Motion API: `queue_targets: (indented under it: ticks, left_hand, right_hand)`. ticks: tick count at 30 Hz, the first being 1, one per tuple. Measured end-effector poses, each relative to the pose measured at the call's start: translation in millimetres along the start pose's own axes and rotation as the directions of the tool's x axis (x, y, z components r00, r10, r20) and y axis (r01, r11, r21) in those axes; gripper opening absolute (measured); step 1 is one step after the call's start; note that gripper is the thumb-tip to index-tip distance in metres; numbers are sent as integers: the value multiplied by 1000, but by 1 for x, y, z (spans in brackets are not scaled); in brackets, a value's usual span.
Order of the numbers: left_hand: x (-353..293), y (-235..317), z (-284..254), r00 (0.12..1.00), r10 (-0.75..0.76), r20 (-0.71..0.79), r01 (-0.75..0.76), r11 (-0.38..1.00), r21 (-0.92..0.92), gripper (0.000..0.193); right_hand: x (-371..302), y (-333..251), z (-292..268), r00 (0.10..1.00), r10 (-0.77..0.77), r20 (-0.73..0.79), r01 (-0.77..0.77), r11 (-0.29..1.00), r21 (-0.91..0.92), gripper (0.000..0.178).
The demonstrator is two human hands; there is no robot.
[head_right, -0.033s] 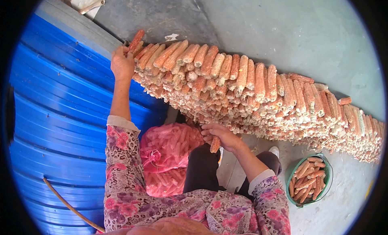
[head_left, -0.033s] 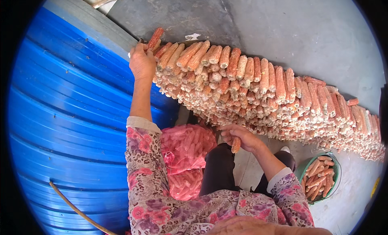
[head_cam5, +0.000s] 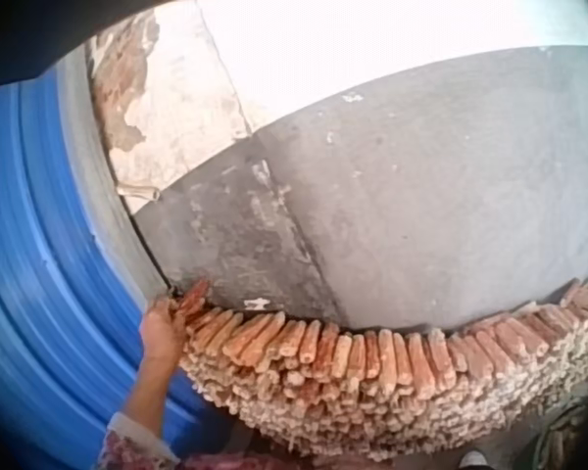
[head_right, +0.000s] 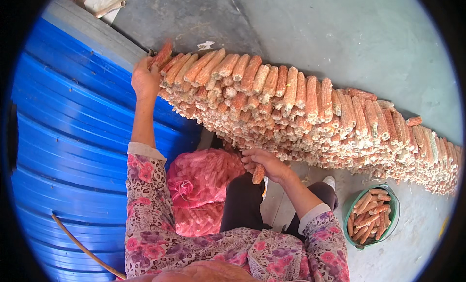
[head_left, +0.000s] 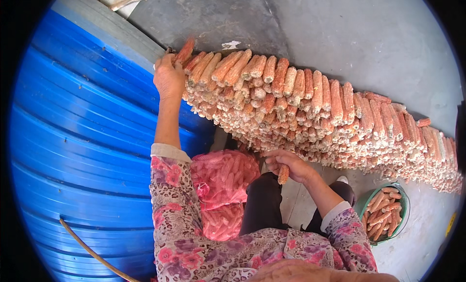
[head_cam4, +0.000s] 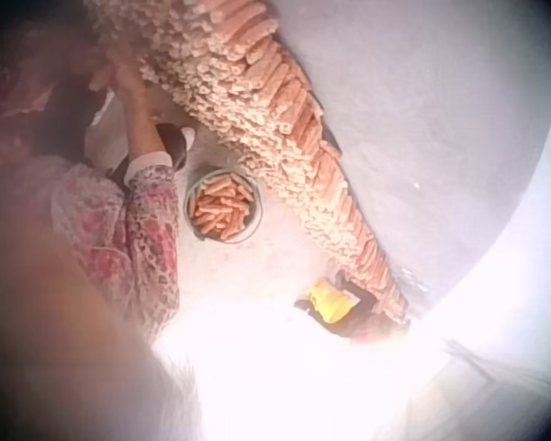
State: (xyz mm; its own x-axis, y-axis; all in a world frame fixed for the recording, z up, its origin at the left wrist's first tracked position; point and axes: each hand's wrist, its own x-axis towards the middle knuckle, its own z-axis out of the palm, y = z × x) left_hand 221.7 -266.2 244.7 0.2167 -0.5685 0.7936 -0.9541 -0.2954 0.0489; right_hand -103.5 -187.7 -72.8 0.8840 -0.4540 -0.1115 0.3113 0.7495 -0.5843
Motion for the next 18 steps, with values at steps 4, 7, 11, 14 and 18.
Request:
queue_targets:
  ticks: [4, 7, 11, 14, 18]
  left_hand:
    - [-2, -15, -2, 988, 147, 47, -149, 988, 40, 27]
    - [2, -16, 6, 963, 235, 129, -243, 969, 47, 29]
    - [5, -18, 1, 937, 293, 188, -313, 946, 85, 30]
    - [16, -7, -16, 884, 265, 386, -367, 905, 217, 33]
    - [10, 9, -36, 959, 173, 224, -219, 955, 200, 35]
  right_hand:
    - [-1, -1, 5, 1000, 19, -21, -19, 1000, -18, 37]
    - [-2, 0, 3, 999, 29, -37, -31, 999, -37, 37]
    - [-1, 3, 6, 999, 30, -29, -31, 999, -36, 37]
    - [1, 3, 8, 999, 30, -37, -31, 999, -45, 36]
    - [0, 1, 5, 998, 39, -51, -42, 998, -46, 36]
